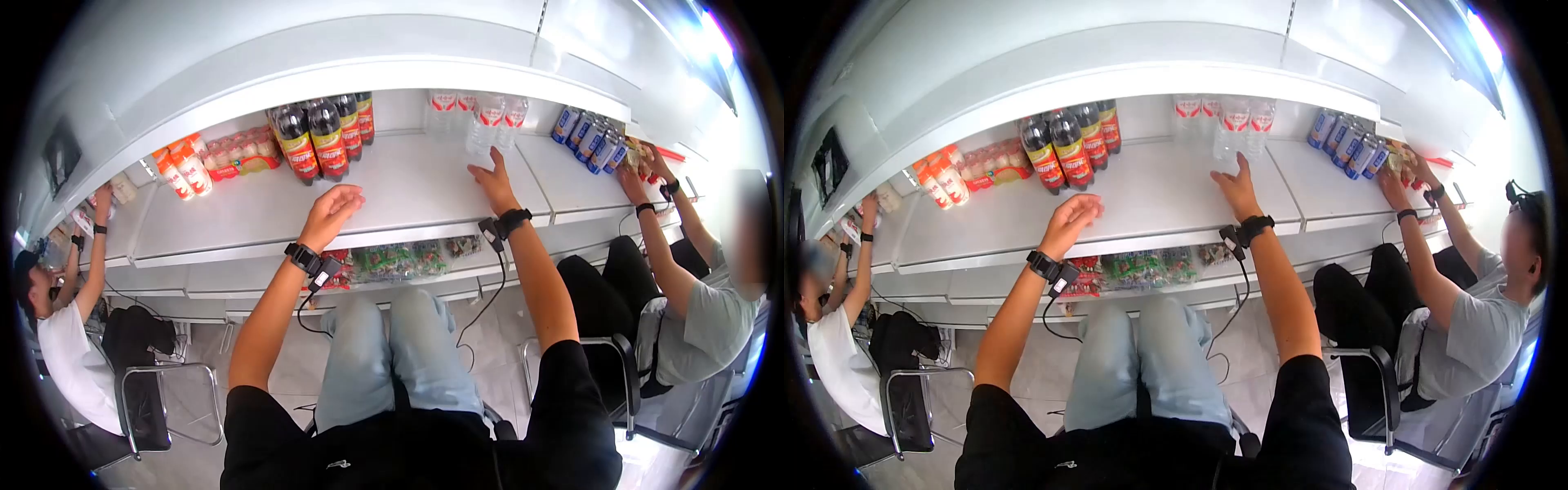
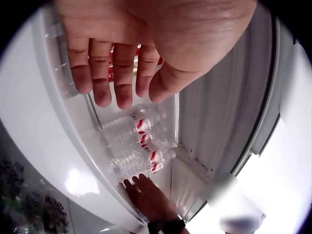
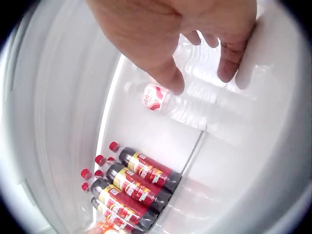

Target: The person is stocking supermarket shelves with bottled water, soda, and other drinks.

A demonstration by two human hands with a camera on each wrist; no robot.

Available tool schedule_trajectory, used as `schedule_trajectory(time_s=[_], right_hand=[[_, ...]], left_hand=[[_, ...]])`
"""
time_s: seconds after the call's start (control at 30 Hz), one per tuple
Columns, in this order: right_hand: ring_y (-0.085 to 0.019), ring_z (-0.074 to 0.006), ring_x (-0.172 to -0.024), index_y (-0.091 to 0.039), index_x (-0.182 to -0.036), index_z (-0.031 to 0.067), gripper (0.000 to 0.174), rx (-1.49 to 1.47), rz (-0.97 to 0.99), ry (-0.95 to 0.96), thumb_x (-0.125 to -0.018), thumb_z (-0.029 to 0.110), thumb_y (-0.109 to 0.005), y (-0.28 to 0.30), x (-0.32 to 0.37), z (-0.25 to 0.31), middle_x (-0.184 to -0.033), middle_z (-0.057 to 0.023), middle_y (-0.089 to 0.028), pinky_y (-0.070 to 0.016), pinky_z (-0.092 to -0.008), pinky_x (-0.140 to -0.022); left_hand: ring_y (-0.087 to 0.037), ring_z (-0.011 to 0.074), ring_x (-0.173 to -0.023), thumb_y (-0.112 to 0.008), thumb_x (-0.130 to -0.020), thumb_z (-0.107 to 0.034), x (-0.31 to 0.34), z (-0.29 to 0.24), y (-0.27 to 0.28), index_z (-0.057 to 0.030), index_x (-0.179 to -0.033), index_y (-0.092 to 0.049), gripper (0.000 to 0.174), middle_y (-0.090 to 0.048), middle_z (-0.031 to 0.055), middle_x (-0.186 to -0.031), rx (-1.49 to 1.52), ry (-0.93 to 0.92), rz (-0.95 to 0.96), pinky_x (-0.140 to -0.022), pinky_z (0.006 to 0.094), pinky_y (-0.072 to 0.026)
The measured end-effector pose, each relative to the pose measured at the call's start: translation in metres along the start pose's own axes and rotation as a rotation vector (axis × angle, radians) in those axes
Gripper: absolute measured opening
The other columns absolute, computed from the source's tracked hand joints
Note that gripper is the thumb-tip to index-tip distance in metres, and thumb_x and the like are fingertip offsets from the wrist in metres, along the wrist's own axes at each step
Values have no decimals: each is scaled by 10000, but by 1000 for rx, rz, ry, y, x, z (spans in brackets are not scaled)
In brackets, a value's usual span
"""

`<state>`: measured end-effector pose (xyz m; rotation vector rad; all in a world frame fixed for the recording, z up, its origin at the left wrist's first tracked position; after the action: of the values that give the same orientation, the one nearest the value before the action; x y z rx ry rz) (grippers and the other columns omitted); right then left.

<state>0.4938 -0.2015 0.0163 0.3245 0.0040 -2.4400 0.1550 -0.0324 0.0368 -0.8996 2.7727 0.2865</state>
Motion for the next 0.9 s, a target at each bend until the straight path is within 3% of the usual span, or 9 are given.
schedule_trajectory(time_s=[0.1,0.2,0.43,0.53,0.63,0.7,0.9], right_hand=[[-565,-252,-1139,-187,-1564,97,949,45,-75,-54,-826,204,-774,11,-17,-6,-1560,-173,-298,-494,-353,-850],[-580,-249,-1080,-190,-1562,99,967,-15,-59,-85,-809,204,-788,7,-36,-12,-1549,-177,-312,-499,-348,-822],[-585,-253,-1083,-241,-1530,11,973,108,-21,-165,-790,267,-819,1,-59,-14,-1489,-221,-361,-490,-372,-863],[-519,-334,-1253,-307,-1499,-42,1010,244,-35,-118,-741,355,-844,-3,-76,-28,-1489,-252,-390,-456,-384,-987],[-456,-364,-1333,-311,-1478,-92,1025,230,-45,-112,-736,368,-848,-3,-73,-27,-1464,-283,-416,-423,-386,-1041],[-478,-337,-1303,-271,-1508,-63,1055,285,35,-107,-735,364,-848,-3,-74,-24,-1446,-297,-429,-447,-388,-1005],[-582,-238,-1160,-436,-1343,-21,715,248,312,-159,-787,220,-816,-40,-7,27,-1274,-147,-574,-478,-377,-939]], left_hand=[[-634,121,-940,-568,-999,-175,3,8,7,-62,-1181,-613,219,-684,43,-1048,34,105,-13,-750,247,-469],[-628,105,-882,-557,-1002,-170,10,6,7,-65,-1169,-612,205,-684,41,-1042,51,79,25,-671,234,-445],[-635,97,-879,-586,-995,-194,9,8,8,-78,-1164,-620,207,-688,27,-1036,109,44,-8,-646,226,-440],[-636,96,-882,-583,-996,-188,10,10,6,-78,-1170,-618,209,-689,28,-1040,95,43,-9,-634,228,-444],[-637,96,-887,-577,-996,-185,11,11,7,-73,-1177,-613,216,-688,31,-1048,101,41,-10,-638,228,-455],[-633,95,-901,-573,-997,-186,10,11,7,-66,-1187,-607,227,-683,36,-1059,92,50,6,-653,227,-470],[-636,97,-931,-641,-962,-190,10,11,1,-62,-1202,-606,274,-677,28,-1092,47,45,19,-738,243,-502]])
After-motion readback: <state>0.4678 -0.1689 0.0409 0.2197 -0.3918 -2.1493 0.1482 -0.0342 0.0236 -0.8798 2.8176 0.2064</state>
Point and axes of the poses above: each hand's wrist, its own x-axis away from the middle knuckle, its own y-axis out of the back of the hand, z = x × y, the point moved 4 cm from there along -x, towards the middle knuckle
